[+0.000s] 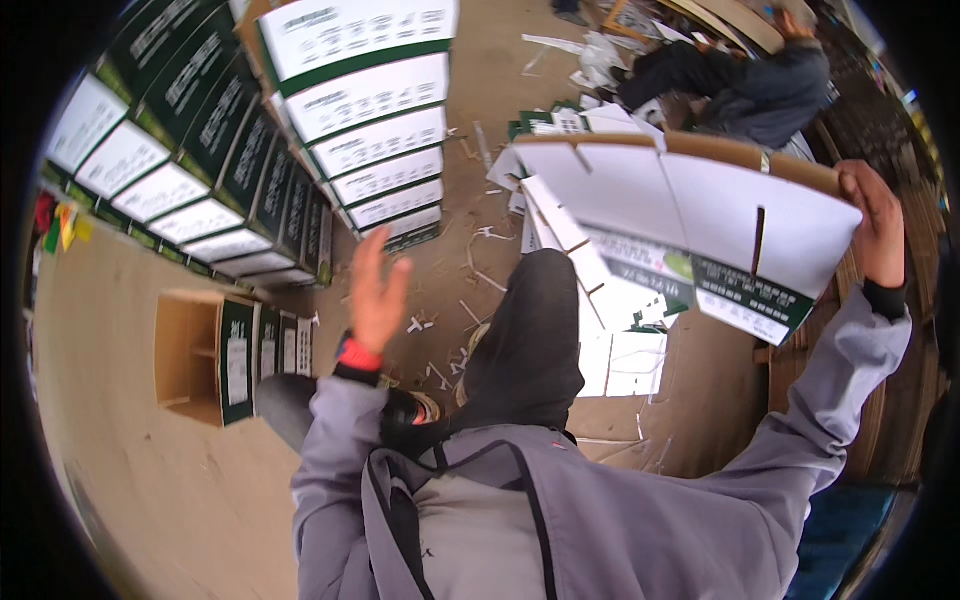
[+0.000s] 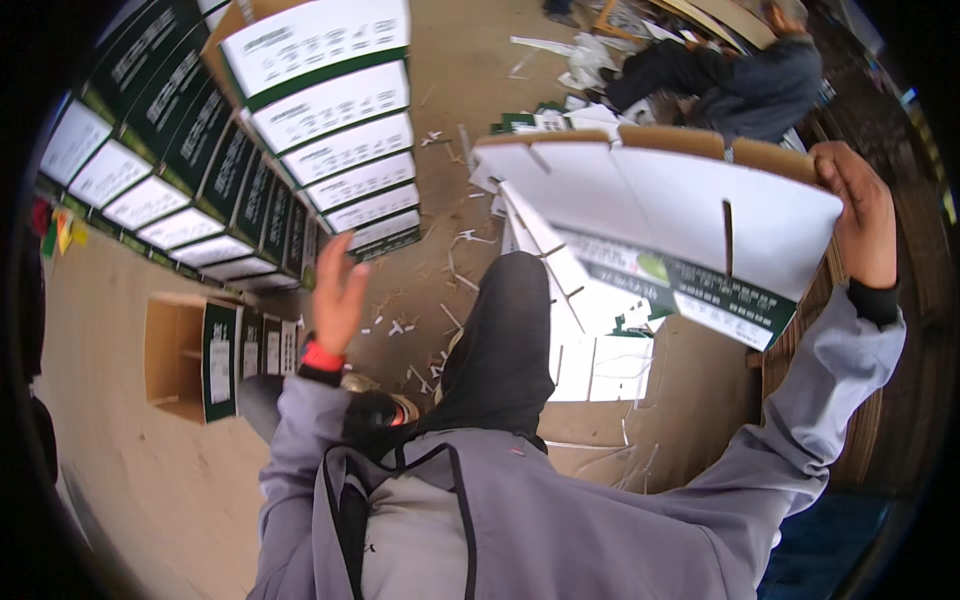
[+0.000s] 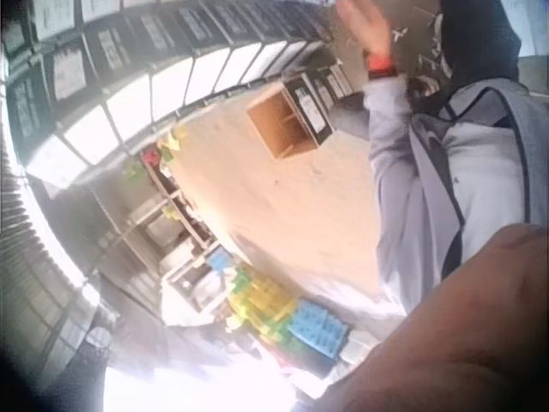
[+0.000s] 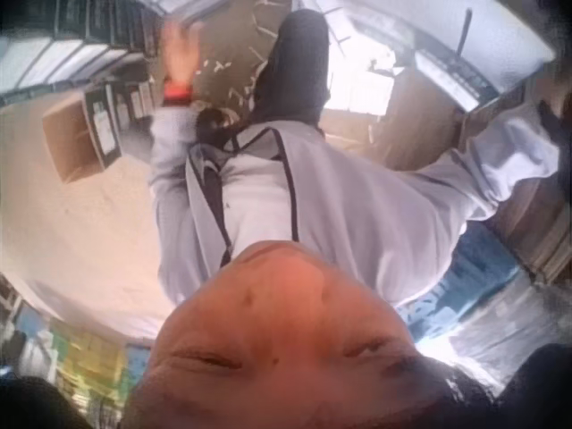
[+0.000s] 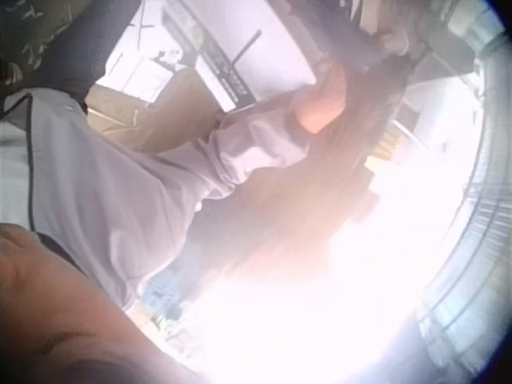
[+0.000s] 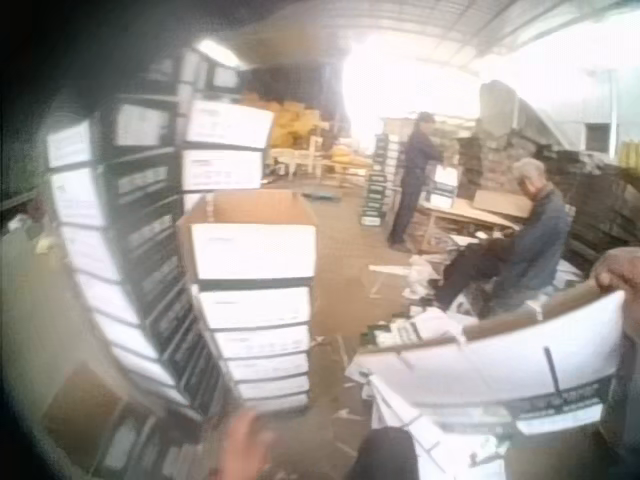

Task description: The person sits on the floor and repeatedly folds flat cardboard sheets into rectangular boxes, tucks the flaps, and stacks the finished boxes. The person handles only the cardboard sheets and the assembled boxes.

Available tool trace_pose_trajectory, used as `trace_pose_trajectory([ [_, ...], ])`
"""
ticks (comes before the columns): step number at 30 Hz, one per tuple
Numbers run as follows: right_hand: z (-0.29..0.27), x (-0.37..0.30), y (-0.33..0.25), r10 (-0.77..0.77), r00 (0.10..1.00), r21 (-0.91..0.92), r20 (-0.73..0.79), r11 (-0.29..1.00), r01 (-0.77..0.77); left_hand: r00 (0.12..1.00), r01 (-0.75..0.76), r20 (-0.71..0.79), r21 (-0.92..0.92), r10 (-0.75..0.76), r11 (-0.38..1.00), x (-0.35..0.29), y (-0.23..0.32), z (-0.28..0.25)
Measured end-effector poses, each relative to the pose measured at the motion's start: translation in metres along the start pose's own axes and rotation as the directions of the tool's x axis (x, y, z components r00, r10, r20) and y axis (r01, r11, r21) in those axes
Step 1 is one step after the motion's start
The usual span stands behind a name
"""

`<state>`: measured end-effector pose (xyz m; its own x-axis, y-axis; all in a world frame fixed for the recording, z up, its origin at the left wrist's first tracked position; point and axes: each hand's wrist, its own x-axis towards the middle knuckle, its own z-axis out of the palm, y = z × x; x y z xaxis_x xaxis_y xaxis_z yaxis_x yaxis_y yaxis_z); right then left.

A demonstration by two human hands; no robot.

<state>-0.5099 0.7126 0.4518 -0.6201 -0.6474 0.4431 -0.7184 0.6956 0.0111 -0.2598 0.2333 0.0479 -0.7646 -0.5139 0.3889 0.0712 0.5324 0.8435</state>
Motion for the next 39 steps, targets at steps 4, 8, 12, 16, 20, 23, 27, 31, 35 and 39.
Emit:
trace_pose_trajectory([
  [4, 0.020, 0.019, -0.062, -0.204, 0.977, -0.022, 0.057, 0.978, 0.206, 0.912, 0.370, 0.065, -0.557, -0.405, 0.744, 0.004, -0.027, 0.076],
  [8, 0.028, 0.043, -0.113, -0.407, 0.913, 0.069, 0.004, 0.911, 0.406, 0.865, 0.296, -0.003, -0.803, -0.502, 0.516, 0.021, -0.033, 0.062],
  [12, 0.042, 0.061, -0.148, -0.464, 0.885, 0.201, -0.022, 0.865, 0.459, 0.881, 0.124, -0.106, -0.888, -0.461, 0.442, 0.040, -0.008, 0.000],
  [16, 0.090, 0.087, -0.160, -0.486, 0.870, 0.465, -0.080, 0.754, 0.464, 0.763, 0.077, -0.285, -0.852, -0.580, 0.519, 0.025, -0.011, -0.082],
  [20, 0.150, 0.103, -0.181, -0.575, 0.817, 0.519, 0.042, 0.711, 0.475, 0.683, 0.147, -0.371, -0.775, -0.629, 0.615, 0.013, -0.009, -0.143],
  [23, 0.212, 0.104, -0.201, -0.650, 0.758, 0.535, 0.047, 0.657, 0.530, 0.595, 0.239, -0.449, -0.693, -0.666, 0.680, 0.001, -0.013, -0.174],
  [27, 0.351, 0.084, -0.215, -0.692, 0.721, 0.531, 0.038, 0.625, 0.572, 0.817, 0.320, -0.321, -0.441, -0.480, 0.838, -0.012, -0.040, -0.169],
  [31, 0.465, 0.044, -0.233, -0.666, 0.708, 0.609, 0.234, 0.668, 0.428, 0.736, 0.333, -0.649, 0.097, -0.194, 0.938, -0.034, -0.112, -0.116],
  [35, 0.469, 0.037, -0.250, -0.568, 0.741, 0.713, 0.359, 0.679, 0.175, 0.627, 0.433, -0.638, -0.192, -0.447, 0.881, -0.061, -0.156, -0.147],
  [39, 0.495, 0.036, -0.228, -0.648, 0.545, 0.734, 0.532, 0.674, 0.085, 0.629, 0.449, -0.557, -0.309, -0.543, 0.838, -0.082, -0.175, -0.166],
])
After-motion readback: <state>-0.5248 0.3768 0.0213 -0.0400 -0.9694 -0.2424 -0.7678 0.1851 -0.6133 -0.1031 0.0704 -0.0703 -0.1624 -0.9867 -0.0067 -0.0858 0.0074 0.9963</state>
